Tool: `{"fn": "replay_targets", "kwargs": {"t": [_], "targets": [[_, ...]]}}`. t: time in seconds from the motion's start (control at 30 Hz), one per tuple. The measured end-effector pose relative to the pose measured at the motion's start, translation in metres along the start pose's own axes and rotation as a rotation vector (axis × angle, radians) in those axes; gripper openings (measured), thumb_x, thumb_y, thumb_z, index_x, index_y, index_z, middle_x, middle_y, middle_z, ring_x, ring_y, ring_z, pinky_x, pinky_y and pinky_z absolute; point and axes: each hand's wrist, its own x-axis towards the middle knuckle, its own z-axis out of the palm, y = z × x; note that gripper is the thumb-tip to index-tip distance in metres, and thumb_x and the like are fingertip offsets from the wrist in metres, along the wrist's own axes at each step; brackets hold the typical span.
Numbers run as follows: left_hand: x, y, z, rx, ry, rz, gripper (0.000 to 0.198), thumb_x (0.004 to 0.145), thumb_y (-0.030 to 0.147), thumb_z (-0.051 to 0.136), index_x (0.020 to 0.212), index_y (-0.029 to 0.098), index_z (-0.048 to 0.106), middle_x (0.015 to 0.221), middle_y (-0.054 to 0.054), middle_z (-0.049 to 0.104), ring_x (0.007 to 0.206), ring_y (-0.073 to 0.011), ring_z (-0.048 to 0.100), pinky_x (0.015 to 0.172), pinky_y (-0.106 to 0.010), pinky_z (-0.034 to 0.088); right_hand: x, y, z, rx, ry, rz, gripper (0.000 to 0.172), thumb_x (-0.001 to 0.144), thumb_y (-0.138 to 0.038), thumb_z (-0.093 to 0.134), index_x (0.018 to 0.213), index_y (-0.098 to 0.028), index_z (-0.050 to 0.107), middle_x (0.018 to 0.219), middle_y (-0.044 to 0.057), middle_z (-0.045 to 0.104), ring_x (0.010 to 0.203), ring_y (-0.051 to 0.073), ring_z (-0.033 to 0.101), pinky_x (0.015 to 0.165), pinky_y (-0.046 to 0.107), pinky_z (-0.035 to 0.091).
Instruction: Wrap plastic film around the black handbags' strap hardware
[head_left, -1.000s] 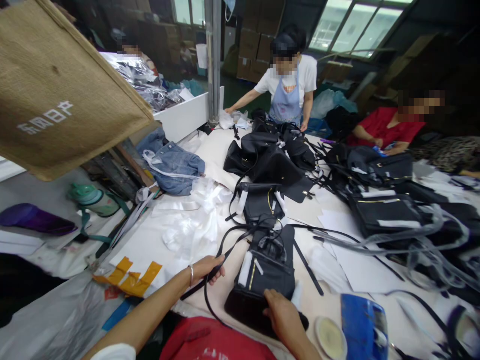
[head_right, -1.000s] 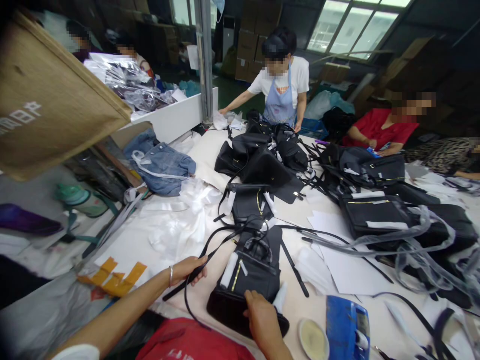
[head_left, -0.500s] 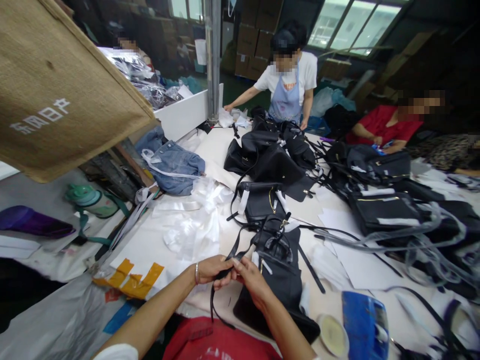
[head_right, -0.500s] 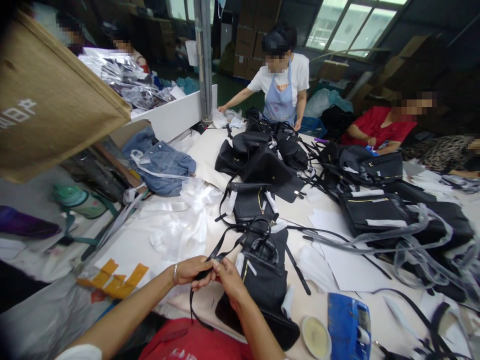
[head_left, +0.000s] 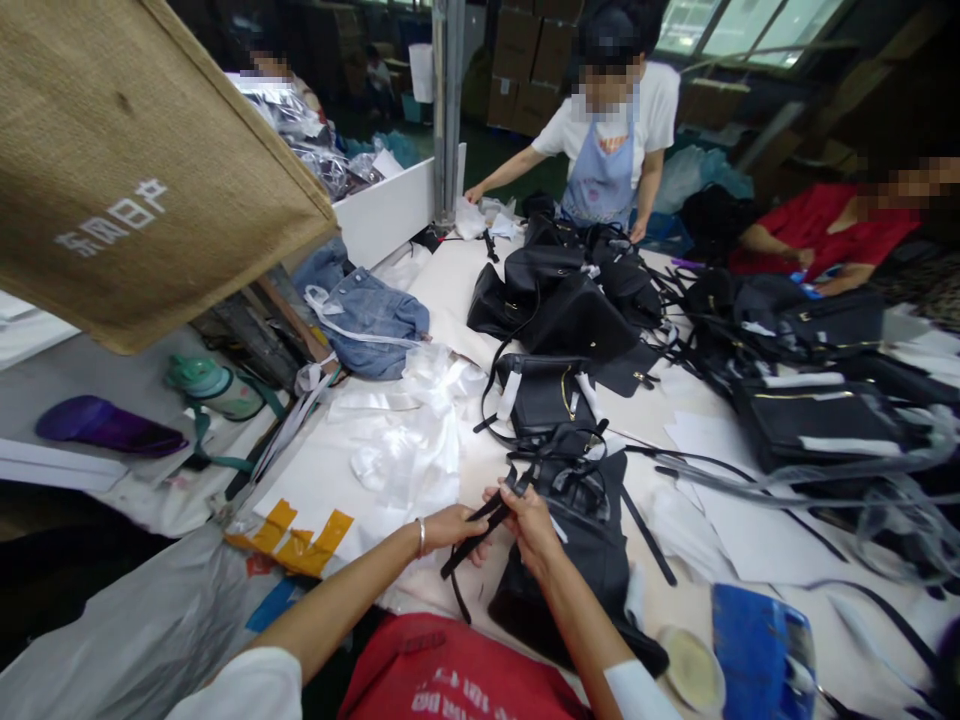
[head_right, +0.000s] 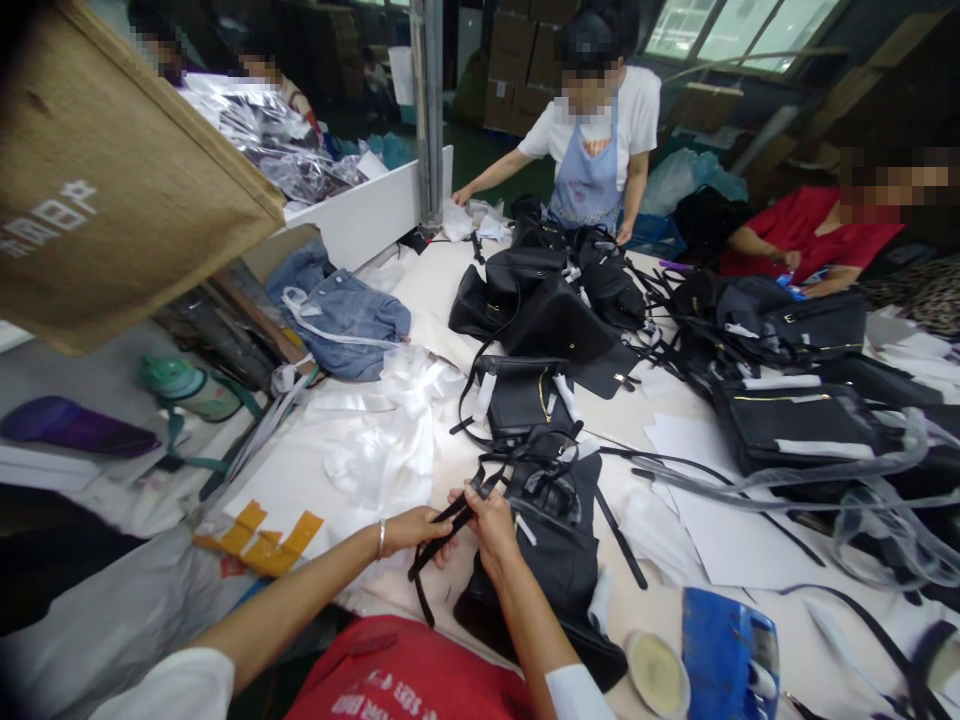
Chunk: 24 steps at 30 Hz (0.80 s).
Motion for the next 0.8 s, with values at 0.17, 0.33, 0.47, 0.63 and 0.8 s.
{"fn": "replay_targets", "kwargs": {"t": [0.17, 0.33, 0.47, 0.63, 0.8], "targets": [[-0.004, -0.026, 0.001, 0.002, 0.049, -0.036, 0.057, 0.068, 0.060, 0.063, 0.097, 0.012, 0.058, 0.065, -0.005, 0.065, 0.056, -0.0166, 0.062, 0.062, -0.032, 0.050, 0.036, -0.001, -0.018, -0.315, 0.148, -0.202, 0.044, 0.073, -0.047, 0.062, 0.103, -0.017, 0.051, 0.083, 0.007, 0.069, 0.074, 0.021, 0.067, 0.068, 0.034, 0.052], [-0.013, -0.038, 0.004, -0.043, 0.045, -0.092, 0.056, 0.071, 0.064, 0.056, 0.095, 0.013, 0.055, 0.056, 0.002, 0.056, 0.043, -0.0094, 0.052, 0.054, -0.026, 0.046, 0.046, 0.010, -0.027, -0.521, 0.170, -0.225, 0.027, 0.070, -0.040, 0.062, 0.087, -0.019, 0.058, 0.074, 0.001, 0.068, 0.071, 0.020, 0.063, 0.066, 0.032, 0.050], [-0.005, -0.043, 0.002, -0.009, 0.101, -0.046, 0.045, 0.073, 0.057, 0.060, 0.086, 0.014, 0.054, 0.060, 0.005, 0.052, 0.044, -0.0060, 0.046, 0.057, -0.025, 0.045, 0.029, -0.002, -0.032, -0.702, 0.178, -0.239, 0.021, 0.068, -0.030, 0.069, 0.085, -0.020, 0.062, 0.068, -0.003, 0.066, 0.068, 0.016, 0.061, 0.069, 0.028, 0.046], [0.019, -0.042, -0.006, 0.427, 0.350, -0.087, 0.036, 0.078, 0.052, 0.050, 0.081, 0.016, 0.051, 0.069, -0.001, 0.057, 0.057, -0.0149, 0.056, 0.059, -0.028, 0.046, -0.033, -0.035, -0.083, -0.874, 0.293, -0.330, 0.016, 0.083, -0.034, 0.055, 0.091, -0.023, 0.063, 0.083, 0.001, 0.068, 0.081, 0.016, 0.061, 0.077, 0.026, 0.041], [0.035, -0.028, 0.005, 0.933, 0.494, -0.115, 0.019, 0.080, 0.030, 0.047, 0.082, 0.014, 0.056, 0.088, -0.014, 0.064, 0.093, -0.0286, 0.060, 0.082, -0.038, 0.042, -0.129, -0.037, -0.188, -1.161, 0.776, -0.231, 0.033, 0.090, -0.043, 0.037, 0.085, -0.021, 0.061, 0.070, 0.005, 0.067, 0.067, 0.020, 0.061, 0.063, 0.027, 0.040]]}}
